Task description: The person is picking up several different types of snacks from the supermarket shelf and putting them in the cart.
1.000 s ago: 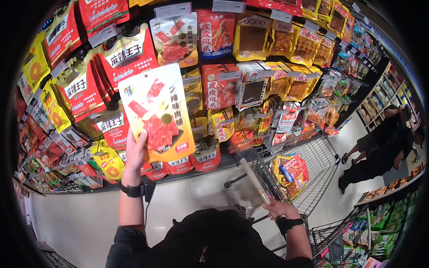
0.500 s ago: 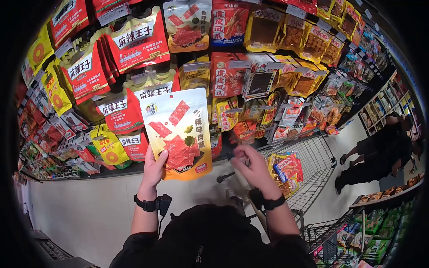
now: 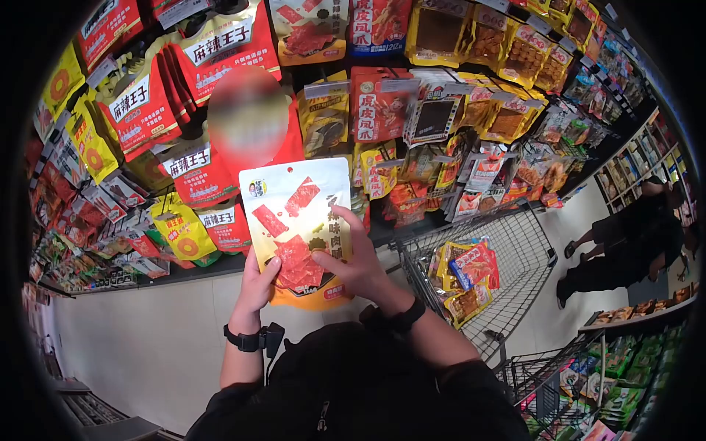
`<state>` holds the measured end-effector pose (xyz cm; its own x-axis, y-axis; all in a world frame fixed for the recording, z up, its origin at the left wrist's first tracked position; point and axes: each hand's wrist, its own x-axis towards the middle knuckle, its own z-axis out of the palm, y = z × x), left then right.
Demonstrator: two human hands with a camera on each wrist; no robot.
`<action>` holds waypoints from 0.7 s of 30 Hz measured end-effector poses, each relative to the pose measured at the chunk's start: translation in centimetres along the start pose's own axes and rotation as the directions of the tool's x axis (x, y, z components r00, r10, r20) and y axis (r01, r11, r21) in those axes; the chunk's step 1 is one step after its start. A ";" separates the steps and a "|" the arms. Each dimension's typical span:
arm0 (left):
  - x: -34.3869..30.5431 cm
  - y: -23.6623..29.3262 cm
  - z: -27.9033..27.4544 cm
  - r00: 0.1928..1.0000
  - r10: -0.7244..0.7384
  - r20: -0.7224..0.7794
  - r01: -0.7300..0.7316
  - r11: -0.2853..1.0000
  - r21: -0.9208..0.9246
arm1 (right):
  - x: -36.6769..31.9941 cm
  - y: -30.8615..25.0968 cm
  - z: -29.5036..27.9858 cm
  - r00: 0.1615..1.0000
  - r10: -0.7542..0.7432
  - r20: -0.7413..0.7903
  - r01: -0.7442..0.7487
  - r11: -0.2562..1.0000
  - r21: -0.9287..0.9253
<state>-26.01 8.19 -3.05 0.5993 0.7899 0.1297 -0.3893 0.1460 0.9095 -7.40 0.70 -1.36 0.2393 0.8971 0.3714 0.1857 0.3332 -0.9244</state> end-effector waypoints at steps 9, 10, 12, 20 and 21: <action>0.0 0.6 0.5 0.998 0.037 0.041 -0.040 0.997 0.070 | 0.4 -1.4 0.0 0.995 0.086 0.053 -0.092 0.988 0.127; 0.0 0.6 0.5 0.998 0.045 0.032 -0.047 0.996 0.072 | 0.5 -1.3 0.0 0.993 0.109 0.052 -0.115 0.984 0.139; 0.0 0.4 0.6 0.998 0.057 0.022 -0.059 0.995 0.076 | 0.7 -1.0 0.0 0.990 0.129 0.057 -0.136 0.979 0.150; 0.4 0.1 0.4 0.995 0.097 -0.026 -0.094 0.991 0.099 | 0.8 -1.1 0.2 0.992 0.120 0.025 -0.122 0.963 0.241; 0.4 0.0 0.3 0.995 0.098 -0.024 -0.096 0.991 0.092 | 0.8 -0.9 0.2 0.993 0.118 0.026 -0.121 0.963 0.242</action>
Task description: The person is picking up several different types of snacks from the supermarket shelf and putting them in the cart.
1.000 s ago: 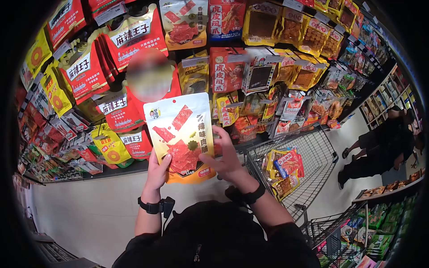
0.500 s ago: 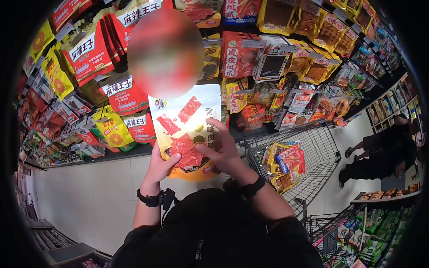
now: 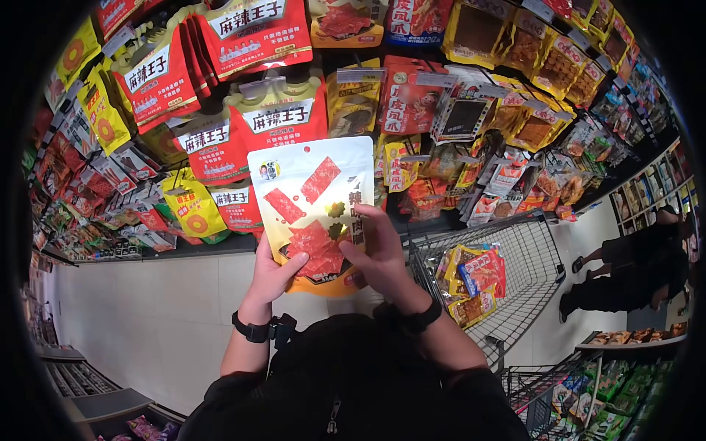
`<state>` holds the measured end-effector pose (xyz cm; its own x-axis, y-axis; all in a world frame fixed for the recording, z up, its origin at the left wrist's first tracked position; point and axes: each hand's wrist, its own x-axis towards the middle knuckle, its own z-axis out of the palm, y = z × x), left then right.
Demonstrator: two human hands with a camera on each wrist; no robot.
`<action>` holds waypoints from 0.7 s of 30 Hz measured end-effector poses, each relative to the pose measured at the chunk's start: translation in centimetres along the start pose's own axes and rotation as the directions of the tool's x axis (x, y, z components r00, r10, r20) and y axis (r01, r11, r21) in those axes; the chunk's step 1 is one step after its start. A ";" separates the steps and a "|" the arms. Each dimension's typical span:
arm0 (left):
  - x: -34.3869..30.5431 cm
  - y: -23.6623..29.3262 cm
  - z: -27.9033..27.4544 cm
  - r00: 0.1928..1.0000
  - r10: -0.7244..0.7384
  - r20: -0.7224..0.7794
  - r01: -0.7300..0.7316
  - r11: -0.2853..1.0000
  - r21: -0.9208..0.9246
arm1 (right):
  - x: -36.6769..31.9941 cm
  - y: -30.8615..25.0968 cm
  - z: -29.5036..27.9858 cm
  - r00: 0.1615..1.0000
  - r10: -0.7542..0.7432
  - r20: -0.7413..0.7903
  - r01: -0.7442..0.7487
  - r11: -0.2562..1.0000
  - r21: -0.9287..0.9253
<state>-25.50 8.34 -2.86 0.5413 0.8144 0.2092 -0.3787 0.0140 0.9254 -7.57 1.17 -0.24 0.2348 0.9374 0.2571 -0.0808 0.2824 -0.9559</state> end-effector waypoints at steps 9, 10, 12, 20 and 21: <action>0.3 0.0 -0.2 1.000 0.017 -0.005 -0.017 0.999 0.038 | 0.1 1.2 -0.7 0.999 0.029 -0.030 -0.026 0.993 0.113; 0.3 0.1 -0.2 1.000 -0.001 -0.010 0.002 0.997 0.080 | 0.0 1.3 -1.0 0.996 -0.079 -0.029 0.069 0.968 -0.240; 0.3 0.6 -0.2 0.997 -0.022 0.079 0.014 0.994 0.110 | 0.2 1.1 -0.9 0.983 -0.184 0.009 0.157 0.810 -0.564; 2.1 3.8 1.8 0.834 0.048 0.550 -0.368 0.791 0.488 | -0.5 2.1 -2.4 0.927 0.283 0.248 -0.313 0.945 0.094; 2.3 3.9 1.5 0.838 0.058 0.543 -0.354 0.815 0.459 | -0.6 2.7 -3.1 0.909 0.337 0.244 -0.402 0.862 0.308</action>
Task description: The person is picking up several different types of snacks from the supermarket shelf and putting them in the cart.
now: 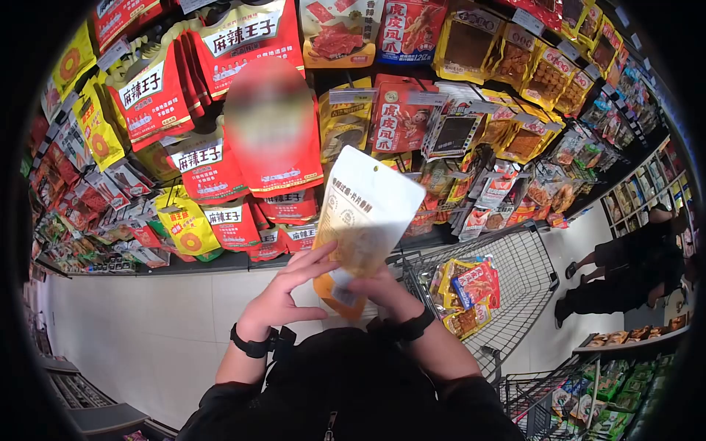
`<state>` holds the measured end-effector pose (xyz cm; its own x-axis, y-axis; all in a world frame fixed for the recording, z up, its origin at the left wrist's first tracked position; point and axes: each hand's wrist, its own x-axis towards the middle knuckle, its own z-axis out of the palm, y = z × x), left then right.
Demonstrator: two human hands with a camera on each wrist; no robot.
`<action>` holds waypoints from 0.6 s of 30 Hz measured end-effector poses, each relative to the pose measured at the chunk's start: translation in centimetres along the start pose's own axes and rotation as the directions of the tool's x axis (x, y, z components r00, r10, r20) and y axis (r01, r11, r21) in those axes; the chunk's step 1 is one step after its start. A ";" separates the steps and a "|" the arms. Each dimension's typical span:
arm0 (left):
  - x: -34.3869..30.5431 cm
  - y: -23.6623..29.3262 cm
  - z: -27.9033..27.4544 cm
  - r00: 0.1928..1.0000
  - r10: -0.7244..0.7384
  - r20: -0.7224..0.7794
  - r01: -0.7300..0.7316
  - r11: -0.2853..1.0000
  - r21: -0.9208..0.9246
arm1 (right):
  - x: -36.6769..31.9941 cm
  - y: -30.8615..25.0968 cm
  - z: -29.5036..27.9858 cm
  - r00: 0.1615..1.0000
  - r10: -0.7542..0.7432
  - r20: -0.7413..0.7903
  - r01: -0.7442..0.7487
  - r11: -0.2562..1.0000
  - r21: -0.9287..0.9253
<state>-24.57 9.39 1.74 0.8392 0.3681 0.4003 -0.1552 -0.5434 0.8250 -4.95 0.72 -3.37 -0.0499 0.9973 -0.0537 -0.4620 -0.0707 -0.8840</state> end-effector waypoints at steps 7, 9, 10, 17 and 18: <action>-0.7 -1.4 -0.5 0.933 -0.051 -0.356 0.017 0.995 -0.098 | 0.0 -0.9 0.1 0.999 0.003 -0.047 0.014 0.935 0.354; -1.5 -1.9 -0.3 0.945 -0.073 -0.319 0.047 0.995 -0.089 | 0.1 -0.1 -0.8 0.999 -0.012 0.046 -0.009 0.909 0.417; -2.0 -2.3 0.0 0.949 -0.140 -0.282 0.073 0.969 -0.235 | 0.3 0.4 -1.2 0.999 -0.011 0.044 -0.008 0.908 0.418; -2.6 -2.4 0.1 0.965 -0.174 -0.198 0.096 0.931 -0.352 | 1.2 2.4 -2.8 0.987 0.025 0.157 -0.115 0.794 0.597; -2.5 -2.3 0.1 0.965 -0.174 -0.197 0.096 0.931 -0.352 | 1.3 2.7 -3.1 0.975 -0.038 0.220 -0.103 0.796 0.597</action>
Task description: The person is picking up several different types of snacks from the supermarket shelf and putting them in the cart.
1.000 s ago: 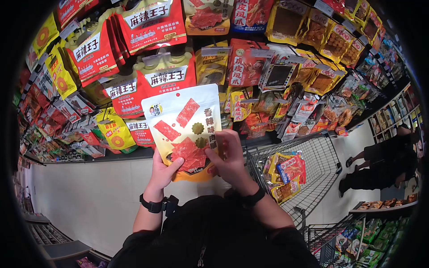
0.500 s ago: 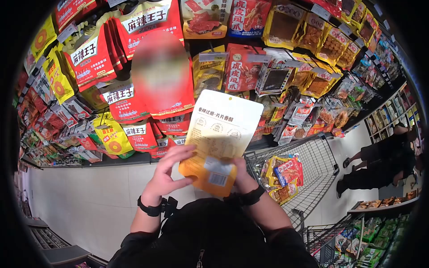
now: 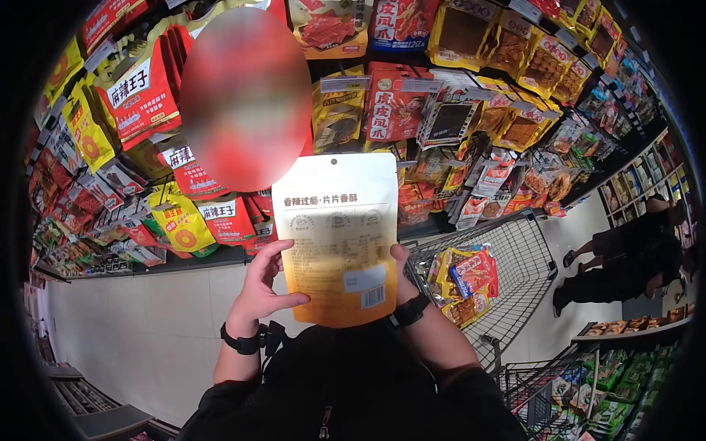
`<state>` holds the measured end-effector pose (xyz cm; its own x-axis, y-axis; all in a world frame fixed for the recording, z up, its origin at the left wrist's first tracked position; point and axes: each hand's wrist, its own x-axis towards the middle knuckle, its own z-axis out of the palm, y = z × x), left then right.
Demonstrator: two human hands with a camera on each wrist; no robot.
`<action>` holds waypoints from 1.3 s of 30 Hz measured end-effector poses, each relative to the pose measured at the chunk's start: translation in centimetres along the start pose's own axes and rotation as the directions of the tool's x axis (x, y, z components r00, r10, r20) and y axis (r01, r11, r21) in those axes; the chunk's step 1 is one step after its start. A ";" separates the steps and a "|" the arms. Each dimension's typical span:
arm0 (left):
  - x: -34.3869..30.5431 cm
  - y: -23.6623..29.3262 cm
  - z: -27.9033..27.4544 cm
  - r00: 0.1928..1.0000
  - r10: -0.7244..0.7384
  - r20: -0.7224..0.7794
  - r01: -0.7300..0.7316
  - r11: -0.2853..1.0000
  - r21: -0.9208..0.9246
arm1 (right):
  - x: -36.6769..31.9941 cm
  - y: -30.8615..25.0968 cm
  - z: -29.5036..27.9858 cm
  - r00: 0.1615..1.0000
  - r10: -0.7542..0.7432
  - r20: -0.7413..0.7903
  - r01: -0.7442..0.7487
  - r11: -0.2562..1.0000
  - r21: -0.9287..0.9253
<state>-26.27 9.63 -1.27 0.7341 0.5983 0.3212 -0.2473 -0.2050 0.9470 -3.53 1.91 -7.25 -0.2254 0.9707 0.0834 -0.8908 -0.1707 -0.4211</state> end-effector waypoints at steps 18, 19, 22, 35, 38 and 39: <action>-0.6 -0.7 0.7 1.000 0.007 -0.014 -0.006 0.999 0.050 | -0.3 0.4 0.0 0.998 -0.042 0.047 0.039 0.997 0.071; -0.6 -0.7 0.8 0.999 0.024 -0.022 -0.023 0.998 0.057 | -0.4 0.6 -0.5 0.998 -0.040 0.044 0.036 0.996 0.077; -0.8 -0.7 0.9 0.999 0.038 -0.036 -0.036 0.997 0.073 | -0.7 0.8 -1.0 1.000 -0.028 0.007 0.029 0.999 -0.030; -1.5 -1.1 1.3 0.994 -0.052 0.100 0.030 0.977 0.212 | 0.8 2.7 8.8 0.985 -0.156 0.068 0.084 0.099 -0.992; -2.5 -3.3 0.4 0.941 -0.291 -0.174 0.237 0.931 -0.279 | 0.1 2.8 10.8 0.990 -0.140 0.031 0.019 -0.087 -0.996; -2.9 -3.7 -0.3 0.939 -0.293 -0.181 0.237 0.931 -0.277 | -0.1 2.5 10.5 0.990 -0.134 0.033 0.022 -0.083 -0.996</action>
<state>-27.66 8.85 -5.73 0.6473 0.7618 0.0244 -0.2312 0.1657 0.9587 -9.90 -0.35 1.19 -0.1171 0.9786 0.1692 0.4623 0.2045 -0.8628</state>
